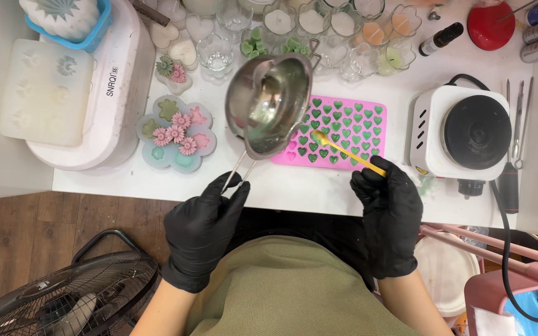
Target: Pouring melted wax into a heart-shaped silicone mold and checking the temperature of the wax.
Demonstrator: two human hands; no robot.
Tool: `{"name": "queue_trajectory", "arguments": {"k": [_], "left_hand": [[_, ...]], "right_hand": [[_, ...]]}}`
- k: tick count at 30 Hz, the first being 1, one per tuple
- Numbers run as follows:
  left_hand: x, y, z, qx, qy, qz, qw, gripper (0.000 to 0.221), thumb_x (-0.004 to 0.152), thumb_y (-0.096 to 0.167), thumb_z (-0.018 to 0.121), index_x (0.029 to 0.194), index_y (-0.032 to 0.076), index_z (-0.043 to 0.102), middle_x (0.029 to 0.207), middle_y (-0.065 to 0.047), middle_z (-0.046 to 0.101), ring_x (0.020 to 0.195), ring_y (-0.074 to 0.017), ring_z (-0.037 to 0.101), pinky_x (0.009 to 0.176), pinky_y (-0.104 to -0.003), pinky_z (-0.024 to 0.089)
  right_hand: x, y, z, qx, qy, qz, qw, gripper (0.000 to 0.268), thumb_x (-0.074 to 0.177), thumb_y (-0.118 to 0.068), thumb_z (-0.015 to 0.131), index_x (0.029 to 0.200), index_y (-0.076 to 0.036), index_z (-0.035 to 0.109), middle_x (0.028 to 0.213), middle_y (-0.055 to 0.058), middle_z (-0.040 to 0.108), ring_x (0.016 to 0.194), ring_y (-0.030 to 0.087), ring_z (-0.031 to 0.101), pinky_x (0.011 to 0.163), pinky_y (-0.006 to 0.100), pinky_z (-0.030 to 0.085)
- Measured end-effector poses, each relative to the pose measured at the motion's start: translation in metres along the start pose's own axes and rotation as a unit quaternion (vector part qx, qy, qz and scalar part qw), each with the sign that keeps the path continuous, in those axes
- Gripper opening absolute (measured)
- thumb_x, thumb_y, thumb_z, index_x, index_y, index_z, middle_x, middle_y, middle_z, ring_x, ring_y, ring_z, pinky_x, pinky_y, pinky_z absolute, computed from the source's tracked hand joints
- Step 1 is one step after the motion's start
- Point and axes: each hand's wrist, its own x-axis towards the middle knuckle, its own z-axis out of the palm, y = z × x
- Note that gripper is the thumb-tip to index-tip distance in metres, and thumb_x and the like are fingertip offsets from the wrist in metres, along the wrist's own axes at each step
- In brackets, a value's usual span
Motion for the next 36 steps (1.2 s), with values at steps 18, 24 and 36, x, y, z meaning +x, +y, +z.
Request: {"name": "queue_trajectory", "arguments": {"k": [18, 24, 36], "left_hand": [[-0.005, -0.005, -0.008, -0.014, -0.007, -0.038, 0.999, 0.03, 0.087, 0.015, 0.085, 0.114, 0.007, 0.075, 0.073, -0.003, 0.074, 0.061, -0.0126, 0.073, 0.053, -0.027, 0.051], [-0.004, -0.006, -0.008, -0.02, 0.007, -0.028, 0.999, 0.03, 0.087, 0.014, 0.084, 0.113, 0.007, 0.074, 0.079, -0.005, 0.076, 0.064, -0.0129, 0.073, 0.056, -0.027, 0.052], [0.026, 0.02, -0.003, -0.251, -0.097, -0.354, 0.896, 0.026, 0.083, 0.01, 0.081, 0.109, 0.011, 0.081, 0.052, 0.003, 0.056, 0.047, -0.0009, 0.044, 0.044, -0.023, 0.033]], "right_hand": [[-0.02, 0.024, 0.001, -0.369, -0.179, -0.35, 0.842, 0.02, 0.107, 0.005, 0.056, 0.125, -0.002, 0.052, 0.122, 0.02, 0.072, 0.109, 0.03, 0.076, 0.096, 0.039, 0.061], [-0.017, 0.023, -0.001, -0.328, -0.186, -0.33, 0.866, 0.019, 0.108, 0.007, 0.055, 0.124, -0.001, 0.053, 0.123, 0.022, 0.071, 0.111, 0.031, 0.074, 0.099, 0.041, 0.062], [0.013, -0.024, -0.039, 0.038, 0.08, 0.013, 0.996, 0.027, 0.108, -0.023, 0.055, 0.12, -0.002, 0.068, 0.091, 0.008, 0.067, 0.085, 0.022, 0.07, 0.088, 0.041, 0.059]]}}
